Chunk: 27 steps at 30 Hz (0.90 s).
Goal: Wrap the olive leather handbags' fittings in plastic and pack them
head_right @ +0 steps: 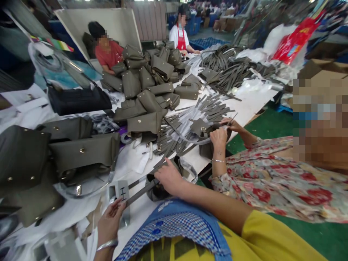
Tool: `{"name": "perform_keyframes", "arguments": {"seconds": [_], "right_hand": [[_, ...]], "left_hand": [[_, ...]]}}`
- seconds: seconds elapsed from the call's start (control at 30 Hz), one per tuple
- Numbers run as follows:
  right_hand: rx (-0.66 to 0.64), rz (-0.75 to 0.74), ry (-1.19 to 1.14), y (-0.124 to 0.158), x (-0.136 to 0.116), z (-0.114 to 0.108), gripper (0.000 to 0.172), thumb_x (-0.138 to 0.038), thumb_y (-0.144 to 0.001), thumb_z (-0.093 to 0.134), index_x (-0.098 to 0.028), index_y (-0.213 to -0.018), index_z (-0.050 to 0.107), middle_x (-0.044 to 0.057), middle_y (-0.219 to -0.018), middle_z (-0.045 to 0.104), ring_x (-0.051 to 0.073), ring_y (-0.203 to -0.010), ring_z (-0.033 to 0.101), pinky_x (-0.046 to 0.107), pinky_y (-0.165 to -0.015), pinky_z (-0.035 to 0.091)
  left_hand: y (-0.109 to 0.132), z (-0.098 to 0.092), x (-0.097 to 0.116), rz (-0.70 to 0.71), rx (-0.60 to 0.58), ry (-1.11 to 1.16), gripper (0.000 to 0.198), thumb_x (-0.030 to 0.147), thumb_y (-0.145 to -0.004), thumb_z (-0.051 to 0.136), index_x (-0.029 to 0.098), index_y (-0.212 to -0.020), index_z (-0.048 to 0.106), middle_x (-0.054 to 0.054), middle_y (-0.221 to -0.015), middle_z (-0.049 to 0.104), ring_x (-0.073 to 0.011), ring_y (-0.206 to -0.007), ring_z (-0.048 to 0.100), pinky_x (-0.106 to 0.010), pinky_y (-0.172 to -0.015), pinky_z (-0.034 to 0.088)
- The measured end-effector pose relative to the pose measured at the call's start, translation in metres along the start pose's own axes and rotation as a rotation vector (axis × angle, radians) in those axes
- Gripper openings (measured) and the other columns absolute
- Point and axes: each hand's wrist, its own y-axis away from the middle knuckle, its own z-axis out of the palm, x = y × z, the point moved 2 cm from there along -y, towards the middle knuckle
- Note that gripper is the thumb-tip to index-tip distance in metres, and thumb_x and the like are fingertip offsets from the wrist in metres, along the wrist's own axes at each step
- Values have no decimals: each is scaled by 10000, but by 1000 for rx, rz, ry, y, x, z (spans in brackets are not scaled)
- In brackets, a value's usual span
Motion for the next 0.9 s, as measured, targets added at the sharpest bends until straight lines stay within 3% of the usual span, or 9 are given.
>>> {"name": "perform_keyframes", "arguments": {"seconds": [0.13, 0.23, 0.3, 0.37, 0.53, 0.67, 0.77, 0.83, 0.9], "right_hand": [[19, -33, -36, -5, -6, -4, 87, -182, -807, 607, -177, -884, 645, 48, -810, 673, 212, -833, 581, 510, -1110, 168], [73, -119, -61, -8, -12, -9, 127, -145, -840, 545, -176, -910, 646, 53, -826, 674, 210, -842, 574, 520, -1112, 166], [122, -185, -71, -8, -16, -13, 177, -120, -874, 487, -180, -939, 639, 51, -851, 680, 197, -851, 573, 523, -1124, 147], [172, -256, -99, -5, -21, -16, 225, -116, -911, 431, -187, -982, 632, 54, -926, 690, 187, -898, 579, 526, -1132, 140], [317, -297, -344, 22, -22, -32, 271, -201, -948, 411, -216, -1124, 617, 73, -1187, 645, 199, -1157, 527, 475, -1097, 272], [155, 34, -673, 63, -2, -41, 283, -378, -916, 472, -209, -902, 698, 79, -864, 709, 188, -820, 638, 319, -793, 481], [-119, 410, -914, 93, 17, -22, 523, -524, -923, 367, -185, -659, 665, 44, -565, 633, 147, -467, 560, 269, -519, 445], [-189, 593, -998, 104, 27, -6, 595, -592, -910, 326, -171, -675, 675, 47, -569, 643, 152, -437, 559, 272, -486, 442], [-83, 652, -1042, 102, 34, 2, 561, -624, -874, 391, -164, -806, 704, 68, -717, 698, 191, -603, 641, 306, -604, 505]], "left_hand": [[-6, -61, -23, -31, 89, -314, 507, 558, -631, 687, 223, -1011, 679, -60, -899, 731, -310, -925, 678, -426, -807, 538], [-3, -68, -5, 92, 92, -542, 451, 537, -710, 623, 208, -1012, 687, -98, -951, 727, -357, -968, 657, -506, -844, 514], [2, -49, 24, 276, 113, -660, 430, 503, -783, 562, 202, -1071, 667, -121, -1112, 684, -369, -1085, 602, -541, -921, 466], [7, -16, 57, 463, 24, -629, 427, 466, -845, 505, 202, -1160, 617, -113, -1244, 622, -323, -1172, 556, -502, -995, 430], [18, 68, 123, 673, -552, -365, 422, 407, -933, 375, 217, -1265, 553, -59, -1288, 607, -208, -1196, 551, -377, -1056, 402], [21, 91, 142, 724, -845, -383, 375, 417, -871, 522, 236, -1183, 627, -59, -1175, 674, -226, -1079, 612, -354, -979, 451], [18, 94, 142, 714, -898, -365, 342, 435, -798, 627, 230, -1065, 685, -55, -1076, 709, -231, -990, 639, -334, -919, 474], [15, 94, 139, 670, -881, -314, 317, 431, -784, 644, 221, -1016, 697, -47, -1027, 718, -219, -946, 646, -318, -882, 483], [12, 93, 134, 620, -838, -260, 301, 417, -779, 649, 210, -991, 699, -42, -993, 720, -211, -920, 646, -310, -855, 488]]}}
